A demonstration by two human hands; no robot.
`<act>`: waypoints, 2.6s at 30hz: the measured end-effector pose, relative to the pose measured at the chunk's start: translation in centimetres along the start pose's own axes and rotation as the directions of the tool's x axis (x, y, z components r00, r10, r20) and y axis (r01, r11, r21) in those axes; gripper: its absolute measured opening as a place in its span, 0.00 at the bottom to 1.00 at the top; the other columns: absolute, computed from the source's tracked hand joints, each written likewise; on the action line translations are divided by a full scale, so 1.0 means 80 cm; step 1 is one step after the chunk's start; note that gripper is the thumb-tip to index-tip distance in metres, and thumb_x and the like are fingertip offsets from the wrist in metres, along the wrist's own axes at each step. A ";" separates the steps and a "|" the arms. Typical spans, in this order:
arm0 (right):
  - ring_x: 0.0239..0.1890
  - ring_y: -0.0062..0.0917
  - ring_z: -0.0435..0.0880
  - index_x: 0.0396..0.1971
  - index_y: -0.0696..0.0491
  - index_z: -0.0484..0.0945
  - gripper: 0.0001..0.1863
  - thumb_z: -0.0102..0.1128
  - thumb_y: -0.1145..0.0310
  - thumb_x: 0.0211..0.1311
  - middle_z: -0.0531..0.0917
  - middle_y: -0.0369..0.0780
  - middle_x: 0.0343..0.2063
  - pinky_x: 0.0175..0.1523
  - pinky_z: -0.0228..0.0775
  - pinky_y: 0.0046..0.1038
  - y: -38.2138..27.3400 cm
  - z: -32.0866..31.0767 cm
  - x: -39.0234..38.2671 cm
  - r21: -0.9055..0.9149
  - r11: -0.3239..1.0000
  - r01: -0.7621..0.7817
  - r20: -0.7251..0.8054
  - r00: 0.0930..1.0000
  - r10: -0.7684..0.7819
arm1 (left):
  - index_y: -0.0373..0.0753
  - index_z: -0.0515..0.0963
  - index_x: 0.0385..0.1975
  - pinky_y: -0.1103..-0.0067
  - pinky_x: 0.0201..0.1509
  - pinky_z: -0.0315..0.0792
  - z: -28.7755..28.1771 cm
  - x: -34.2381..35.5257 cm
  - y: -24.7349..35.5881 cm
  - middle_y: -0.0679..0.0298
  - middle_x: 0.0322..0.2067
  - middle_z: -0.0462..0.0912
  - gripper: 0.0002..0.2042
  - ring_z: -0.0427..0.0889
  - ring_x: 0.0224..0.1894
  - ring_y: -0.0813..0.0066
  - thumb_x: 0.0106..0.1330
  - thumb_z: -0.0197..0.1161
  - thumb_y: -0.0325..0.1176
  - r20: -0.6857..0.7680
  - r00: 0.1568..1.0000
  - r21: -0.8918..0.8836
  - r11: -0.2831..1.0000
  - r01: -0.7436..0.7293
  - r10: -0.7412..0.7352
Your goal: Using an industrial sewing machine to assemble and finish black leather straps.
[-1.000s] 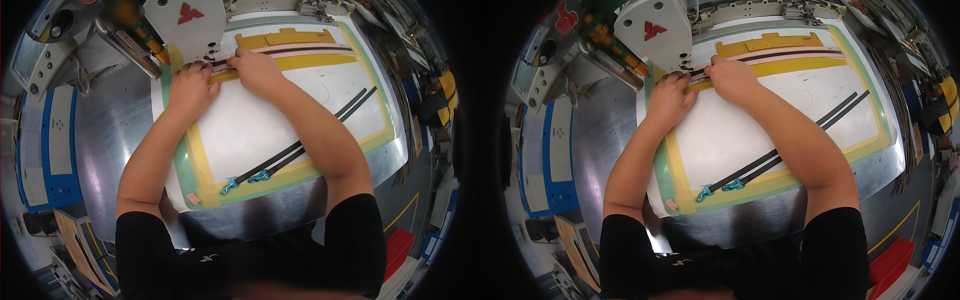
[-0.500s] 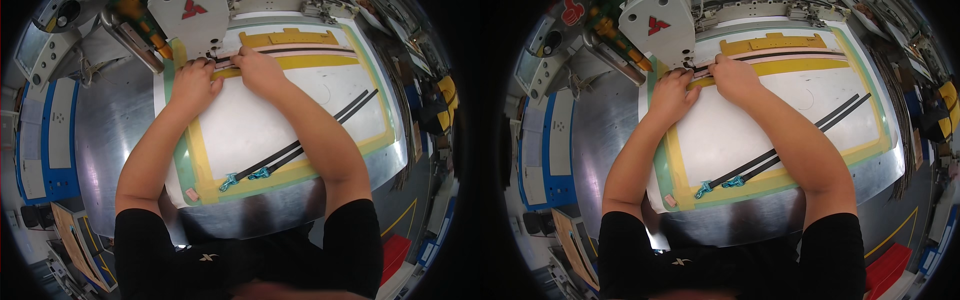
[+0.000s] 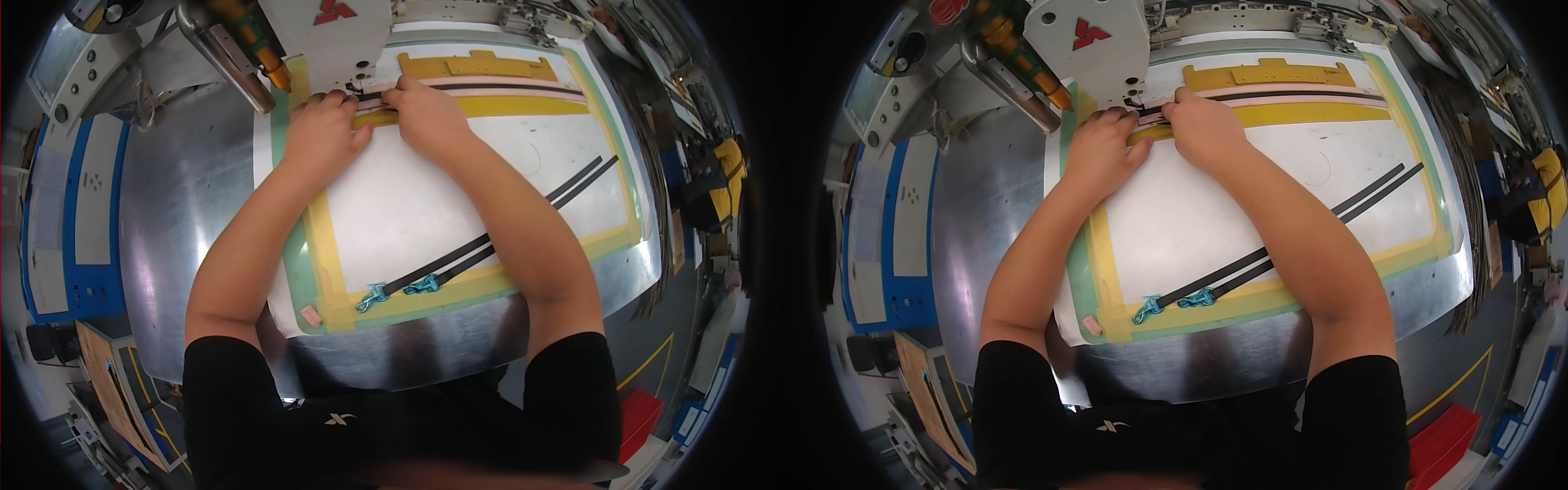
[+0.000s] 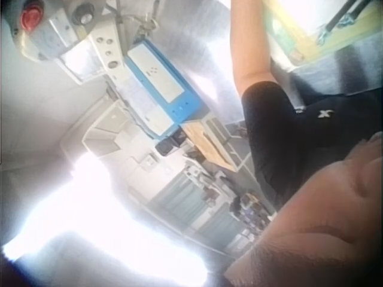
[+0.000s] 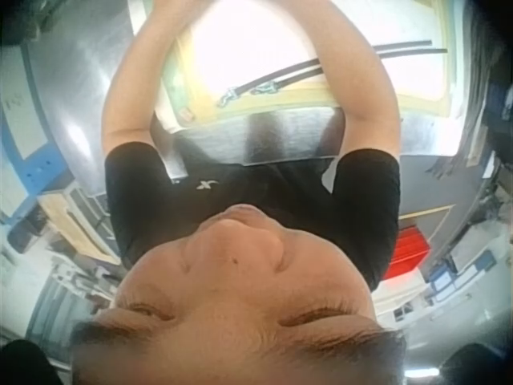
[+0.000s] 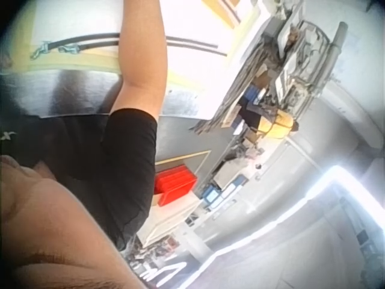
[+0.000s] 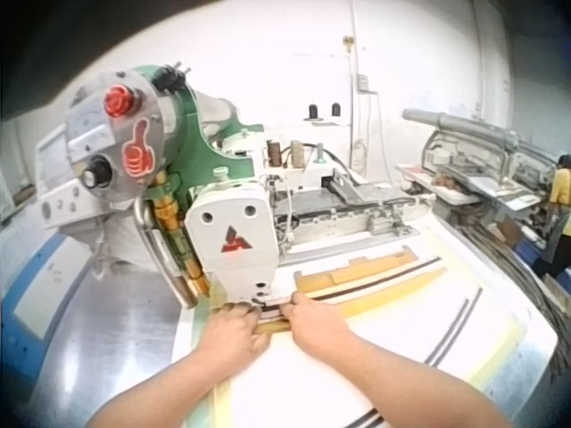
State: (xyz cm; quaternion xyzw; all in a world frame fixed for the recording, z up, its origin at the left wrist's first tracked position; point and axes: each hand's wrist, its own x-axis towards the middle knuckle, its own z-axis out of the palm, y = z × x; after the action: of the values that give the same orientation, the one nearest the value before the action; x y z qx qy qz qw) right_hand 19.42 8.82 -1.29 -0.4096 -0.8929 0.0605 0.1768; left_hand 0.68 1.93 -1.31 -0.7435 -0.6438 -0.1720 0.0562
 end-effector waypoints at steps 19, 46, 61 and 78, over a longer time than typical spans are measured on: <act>0.52 0.40 0.85 0.51 0.49 0.86 0.19 0.52 0.78 0.64 0.83 0.40 0.49 0.56 0.79 0.41 0.030 -0.031 -0.006 -0.092 0.995 -0.026 0.074 0.997 0.033 | 0.37 0.85 0.48 0.63 0.58 0.71 0.018 -0.016 0.003 0.59 0.44 0.85 0.20 0.81 0.51 0.59 0.66 0.65 0.46 -0.173 0.983 0.081 0.996 -0.043 0.056; 0.49 0.40 0.86 0.46 0.51 0.85 0.15 0.51 0.74 0.66 0.82 0.43 0.47 0.51 0.80 0.41 0.050 -0.020 -0.024 -0.069 0.997 -0.039 -0.041 0.998 0.036 | 0.38 0.83 0.51 0.63 0.64 0.66 -0.012 0.006 0.064 0.58 0.48 0.84 0.23 0.79 0.56 0.59 0.67 0.63 0.51 0.064 0.998 0.153 0.988 0.005 -0.015; 0.52 0.42 0.85 0.47 0.46 0.88 0.17 0.52 0.75 0.67 0.85 0.41 0.48 0.55 0.77 0.41 0.109 -0.062 -0.033 -0.119 0.981 -0.153 -0.027 0.988 0.150 | 0.37 0.81 0.58 0.59 0.63 0.71 -0.020 0.013 0.088 0.52 0.53 0.83 0.29 0.82 0.56 0.51 0.68 0.62 0.56 0.144 0.979 0.213 0.971 0.110 -0.143; 0.51 0.39 0.85 0.45 0.50 0.85 0.15 0.52 0.76 0.64 0.83 0.40 0.46 0.53 0.80 0.40 0.116 -0.064 -0.040 -0.130 0.988 -0.089 -0.027 0.996 0.087 | 0.43 0.77 0.65 0.58 0.65 0.69 -0.013 0.028 0.110 0.50 0.56 0.80 0.31 0.81 0.58 0.50 0.68 0.61 0.57 0.170 0.971 0.194 0.972 0.132 -0.166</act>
State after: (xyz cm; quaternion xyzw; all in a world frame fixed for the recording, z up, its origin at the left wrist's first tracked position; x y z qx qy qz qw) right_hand 29.80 12.32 0.27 -0.4599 -0.8741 0.0054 0.1561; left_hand 9.32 2.30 1.58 -0.6975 -0.7133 -0.0468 0.0505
